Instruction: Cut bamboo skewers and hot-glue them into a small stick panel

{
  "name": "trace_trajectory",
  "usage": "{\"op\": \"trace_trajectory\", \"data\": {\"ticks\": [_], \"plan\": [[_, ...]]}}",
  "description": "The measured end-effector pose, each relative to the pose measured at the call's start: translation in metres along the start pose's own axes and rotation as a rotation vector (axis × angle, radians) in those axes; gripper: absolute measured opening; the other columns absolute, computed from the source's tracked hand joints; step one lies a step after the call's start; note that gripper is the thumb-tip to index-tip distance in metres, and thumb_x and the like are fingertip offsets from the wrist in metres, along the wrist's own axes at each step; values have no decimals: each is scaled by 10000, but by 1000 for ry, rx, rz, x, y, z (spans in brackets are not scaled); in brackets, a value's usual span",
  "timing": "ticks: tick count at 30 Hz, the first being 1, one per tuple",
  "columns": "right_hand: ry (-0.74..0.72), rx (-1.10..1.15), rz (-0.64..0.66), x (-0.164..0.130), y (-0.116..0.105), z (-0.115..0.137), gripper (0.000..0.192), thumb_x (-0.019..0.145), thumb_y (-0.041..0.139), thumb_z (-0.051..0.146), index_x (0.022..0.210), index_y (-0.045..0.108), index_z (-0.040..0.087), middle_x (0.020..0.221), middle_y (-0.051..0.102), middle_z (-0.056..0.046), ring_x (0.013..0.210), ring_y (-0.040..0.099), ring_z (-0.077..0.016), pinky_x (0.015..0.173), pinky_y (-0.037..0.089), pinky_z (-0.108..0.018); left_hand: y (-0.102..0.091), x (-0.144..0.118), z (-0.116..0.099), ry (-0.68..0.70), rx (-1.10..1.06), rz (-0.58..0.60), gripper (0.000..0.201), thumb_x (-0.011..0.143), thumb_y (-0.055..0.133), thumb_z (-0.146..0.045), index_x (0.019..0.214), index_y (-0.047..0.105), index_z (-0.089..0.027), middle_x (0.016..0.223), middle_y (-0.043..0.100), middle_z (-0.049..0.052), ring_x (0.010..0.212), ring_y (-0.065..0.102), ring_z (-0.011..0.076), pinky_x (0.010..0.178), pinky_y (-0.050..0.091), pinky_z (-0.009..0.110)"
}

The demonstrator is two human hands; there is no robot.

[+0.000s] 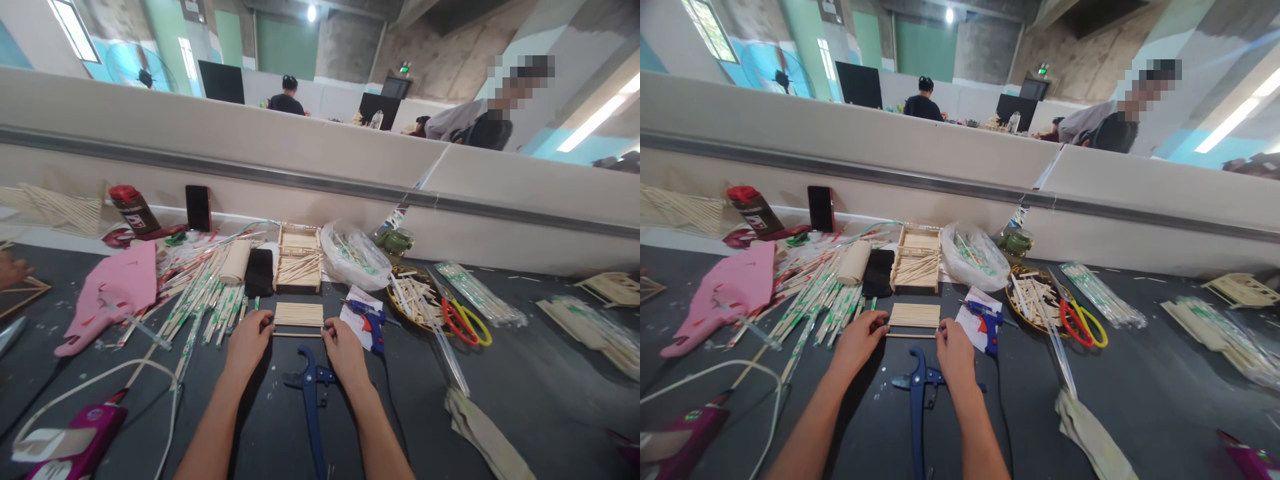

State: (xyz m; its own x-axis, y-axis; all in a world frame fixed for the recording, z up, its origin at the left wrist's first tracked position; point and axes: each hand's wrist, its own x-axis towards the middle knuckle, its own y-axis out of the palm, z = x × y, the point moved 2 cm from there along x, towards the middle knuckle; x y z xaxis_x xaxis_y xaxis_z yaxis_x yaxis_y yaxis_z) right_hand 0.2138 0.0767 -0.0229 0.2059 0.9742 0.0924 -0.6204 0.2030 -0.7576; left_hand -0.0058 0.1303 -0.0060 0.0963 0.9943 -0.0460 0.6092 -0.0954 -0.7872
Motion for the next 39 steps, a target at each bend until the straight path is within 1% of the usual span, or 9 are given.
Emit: {"op": "trace_trajectory", "data": {"ticks": [3,6,10,15,19,22,27,34,39], "plan": [[-18,22,-11,0,-2,1,214,818,454,227,973,600,206,809,640,-32,701,595,-176,664,439,-275,5,1,1,39,-18,-27,350,795,582,-166,1142,572,-210,1096,643,39,884,604,164,822,461,282],[-27,75,5,1,-4,1,214,796,446,194,953,590,214,826,652,-26,698,598,-167,674,444,-271,9,2,0,86,-5,-47,471,794,594,-184,1254,499,-223,1231,595,51,964,600,187,902,452,323],[-35,89,-6,1,-6,0,199,782,459,193,947,569,213,868,648,-33,725,597,-169,704,451,-281,13,4,-2,127,29,-64,511,824,567,-213,1319,443,-226,1317,547,59,1052,581,198,958,433,332],[-34,115,15,2,-5,2,157,792,458,195,918,549,221,847,645,-20,722,607,-161,702,449,-270,19,6,-5,138,75,-81,540,848,534,-227,1370,403,-190,1315,558,81,1092,571,207,958,429,320],[-6,142,34,1,-5,4,160,795,455,187,924,540,231,808,652,-2,709,624,-159,690,447,-265,21,7,-6,135,104,-56,521,860,540,-282,1363,422,-225,1311,572,53,1160,539,209,968,416,312],[-10,137,40,1,-5,6,171,789,456,172,926,539,230,815,651,-1,717,626,-158,690,446,-263,20,7,-7,130,103,-36,505,861,546,-304,1349,441,-229,1322,568,48,1182,526,213,971,413,318],[-9,150,36,0,-5,8,170,785,456,164,922,534,226,811,644,-2,711,618,-153,692,446,-257,20,7,-7,132,93,-36,501,853,558,-297,1337,454,-215,1323,568,57,1187,526,215,979,413,323],[-12,157,50,1,-5,7,168,772,469,172,917,534,226,836,642,-6,707,608,-151,695,443,-260,24,8,-4,161,101,-70,478,841,571,-278,1305,483,-207,1301,586,62,1178,537,230,992,417,352],[2,190,22,1,-8,4,103,810,456,210,870,536,234,772,635,7,699,617,-156,675,432,-253,26,9,-3,174,97,-84,478,841,568,-287,1304,480,-205,1294,588,68,1177,542,236,986,426,360]]}}
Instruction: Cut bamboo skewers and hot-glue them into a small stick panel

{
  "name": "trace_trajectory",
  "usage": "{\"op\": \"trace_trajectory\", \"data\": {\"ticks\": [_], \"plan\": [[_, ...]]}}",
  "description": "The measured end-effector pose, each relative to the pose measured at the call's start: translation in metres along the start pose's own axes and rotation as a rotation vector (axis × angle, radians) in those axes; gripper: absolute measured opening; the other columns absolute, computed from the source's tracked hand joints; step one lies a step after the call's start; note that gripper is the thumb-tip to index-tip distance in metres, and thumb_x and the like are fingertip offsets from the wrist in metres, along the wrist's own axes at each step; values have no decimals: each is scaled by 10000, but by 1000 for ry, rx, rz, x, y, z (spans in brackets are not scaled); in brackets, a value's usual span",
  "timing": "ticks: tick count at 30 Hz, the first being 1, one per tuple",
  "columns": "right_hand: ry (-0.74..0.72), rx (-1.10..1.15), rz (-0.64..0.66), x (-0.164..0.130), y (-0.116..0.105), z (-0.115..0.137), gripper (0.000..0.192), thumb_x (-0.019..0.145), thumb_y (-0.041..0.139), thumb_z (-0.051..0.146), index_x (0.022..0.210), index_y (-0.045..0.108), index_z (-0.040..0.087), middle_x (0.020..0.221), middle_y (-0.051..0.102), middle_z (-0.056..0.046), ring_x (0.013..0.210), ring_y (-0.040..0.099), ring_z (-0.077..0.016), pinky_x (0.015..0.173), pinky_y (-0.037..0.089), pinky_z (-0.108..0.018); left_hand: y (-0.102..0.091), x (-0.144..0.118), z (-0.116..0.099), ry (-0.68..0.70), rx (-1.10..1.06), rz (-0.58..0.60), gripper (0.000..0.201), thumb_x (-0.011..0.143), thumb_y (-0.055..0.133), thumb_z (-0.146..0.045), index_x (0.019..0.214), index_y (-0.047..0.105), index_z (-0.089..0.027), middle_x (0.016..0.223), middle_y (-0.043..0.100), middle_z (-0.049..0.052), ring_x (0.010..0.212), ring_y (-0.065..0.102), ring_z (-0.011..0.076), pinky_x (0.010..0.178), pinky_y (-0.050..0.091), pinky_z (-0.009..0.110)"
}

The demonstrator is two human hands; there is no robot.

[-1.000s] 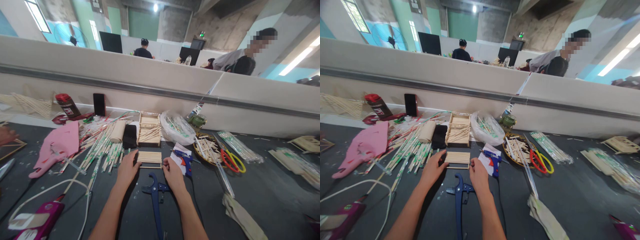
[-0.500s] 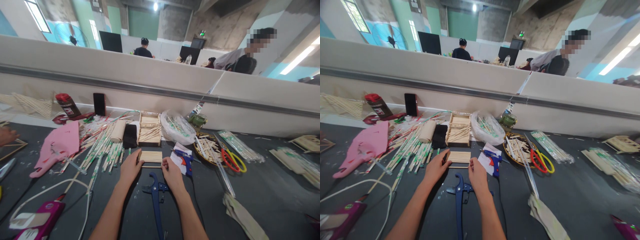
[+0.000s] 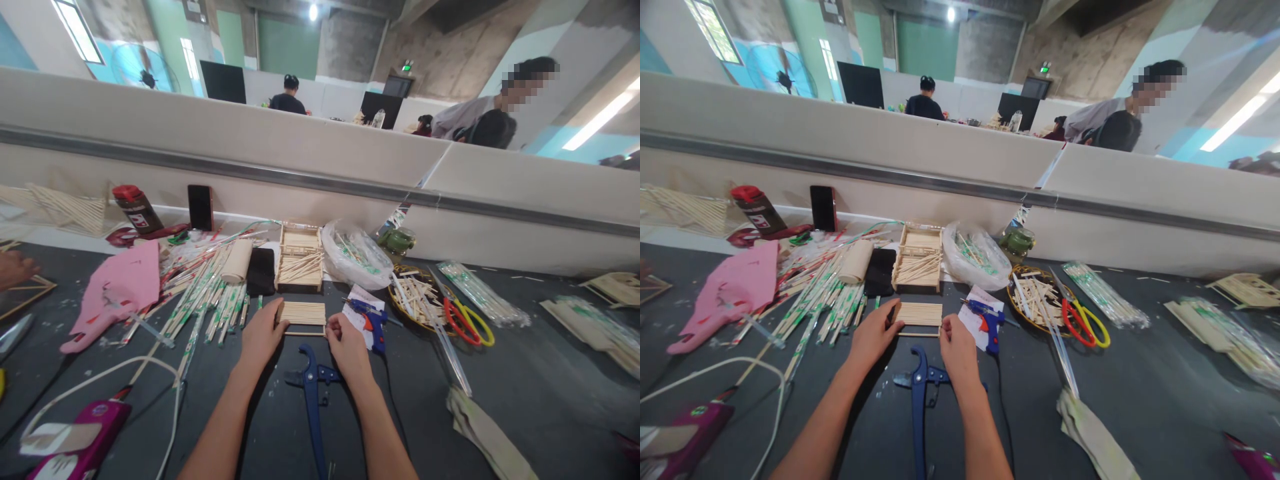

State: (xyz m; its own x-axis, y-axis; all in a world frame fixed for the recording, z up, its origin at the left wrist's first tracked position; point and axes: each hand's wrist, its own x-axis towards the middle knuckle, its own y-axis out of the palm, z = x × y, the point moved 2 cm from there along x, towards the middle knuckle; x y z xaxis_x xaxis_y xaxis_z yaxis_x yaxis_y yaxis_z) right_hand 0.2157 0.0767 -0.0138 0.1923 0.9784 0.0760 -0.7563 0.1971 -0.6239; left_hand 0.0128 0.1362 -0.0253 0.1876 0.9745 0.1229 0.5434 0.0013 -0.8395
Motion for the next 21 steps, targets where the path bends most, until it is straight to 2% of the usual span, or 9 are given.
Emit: {"op": "trace_trajectory", "data": {"ticks": [15,18,21], "plan": [[-41,-192,17,-1,1,4,162,844,422,194,892,571,234,753,667,-11,701,635,-180,643,389,-253,1,-1,-3,-10,14,-8,479,833,574,-264,1300,489,-204,1299,582,87,1180,534,255,989,416,375],[-47,-179,-4,-1,1,2,172,841,421,195,883,582,236,741,669,-11,683,635,-181,629,390,-252,0,1,0,-17,-30,0,479,836,564,-261,1306,490,-203,1304,581,85,1182,533,251,994,413,375],[-45,-96,-29,-1,1,0,179,843,414,202,856,589,240,710,664,-8,657,644,-176,605,402,-244,-2,3,8,-27,-113,38,470,849,490,-179,1318,486,-209,1312,579,69,1144,563,223,980,427,355]]}}
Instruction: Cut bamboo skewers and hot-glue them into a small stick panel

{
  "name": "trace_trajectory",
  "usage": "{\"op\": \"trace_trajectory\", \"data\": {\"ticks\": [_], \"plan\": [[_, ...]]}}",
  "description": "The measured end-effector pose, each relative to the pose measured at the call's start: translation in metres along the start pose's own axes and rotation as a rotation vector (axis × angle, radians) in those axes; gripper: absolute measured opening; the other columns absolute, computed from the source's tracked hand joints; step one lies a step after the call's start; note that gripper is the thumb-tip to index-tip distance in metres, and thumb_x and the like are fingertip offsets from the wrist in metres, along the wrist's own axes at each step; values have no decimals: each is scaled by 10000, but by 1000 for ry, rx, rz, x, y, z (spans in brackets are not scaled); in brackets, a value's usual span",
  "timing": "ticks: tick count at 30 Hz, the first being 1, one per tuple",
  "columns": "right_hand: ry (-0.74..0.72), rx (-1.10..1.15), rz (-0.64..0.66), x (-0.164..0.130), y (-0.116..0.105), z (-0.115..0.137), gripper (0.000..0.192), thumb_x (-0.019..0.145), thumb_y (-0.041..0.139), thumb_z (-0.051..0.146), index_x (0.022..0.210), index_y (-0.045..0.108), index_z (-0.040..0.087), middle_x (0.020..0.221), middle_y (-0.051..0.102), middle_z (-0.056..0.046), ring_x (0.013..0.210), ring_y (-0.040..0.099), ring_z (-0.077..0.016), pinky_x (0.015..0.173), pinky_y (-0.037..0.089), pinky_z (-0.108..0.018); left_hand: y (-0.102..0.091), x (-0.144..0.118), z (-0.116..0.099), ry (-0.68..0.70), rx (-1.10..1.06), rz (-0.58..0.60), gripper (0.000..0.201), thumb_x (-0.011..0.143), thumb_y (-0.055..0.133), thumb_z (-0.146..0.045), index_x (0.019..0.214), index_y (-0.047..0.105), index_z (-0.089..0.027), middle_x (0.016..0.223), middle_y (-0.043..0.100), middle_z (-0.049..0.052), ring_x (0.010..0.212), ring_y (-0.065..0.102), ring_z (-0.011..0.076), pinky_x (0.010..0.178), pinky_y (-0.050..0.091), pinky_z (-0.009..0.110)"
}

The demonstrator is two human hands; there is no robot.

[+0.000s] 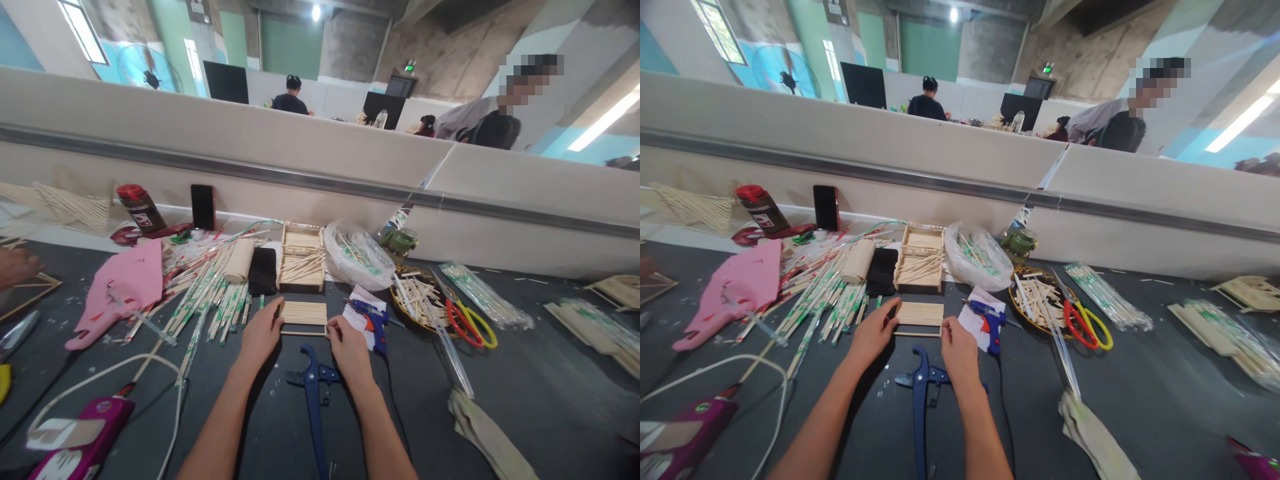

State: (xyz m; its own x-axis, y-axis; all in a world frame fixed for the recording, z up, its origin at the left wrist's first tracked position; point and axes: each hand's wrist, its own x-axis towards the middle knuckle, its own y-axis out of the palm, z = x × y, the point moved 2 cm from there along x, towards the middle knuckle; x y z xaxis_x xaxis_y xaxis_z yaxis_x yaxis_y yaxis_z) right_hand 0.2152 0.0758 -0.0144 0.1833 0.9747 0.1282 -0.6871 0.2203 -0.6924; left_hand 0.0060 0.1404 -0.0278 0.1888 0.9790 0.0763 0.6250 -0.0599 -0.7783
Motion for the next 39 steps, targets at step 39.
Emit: {"op": "trace_trajectory", "data": {"ticks": [39], "plan": [[-294,-98,-10,17,35,86,107,873,573,282,857,675,253,870,656,-15,841,604,-166,719,397,-249,-32,-4,0,38,-495,-136,277,745,465,-70,759,720,-176,870,670,49,878,611,161,856,482,320]]}}
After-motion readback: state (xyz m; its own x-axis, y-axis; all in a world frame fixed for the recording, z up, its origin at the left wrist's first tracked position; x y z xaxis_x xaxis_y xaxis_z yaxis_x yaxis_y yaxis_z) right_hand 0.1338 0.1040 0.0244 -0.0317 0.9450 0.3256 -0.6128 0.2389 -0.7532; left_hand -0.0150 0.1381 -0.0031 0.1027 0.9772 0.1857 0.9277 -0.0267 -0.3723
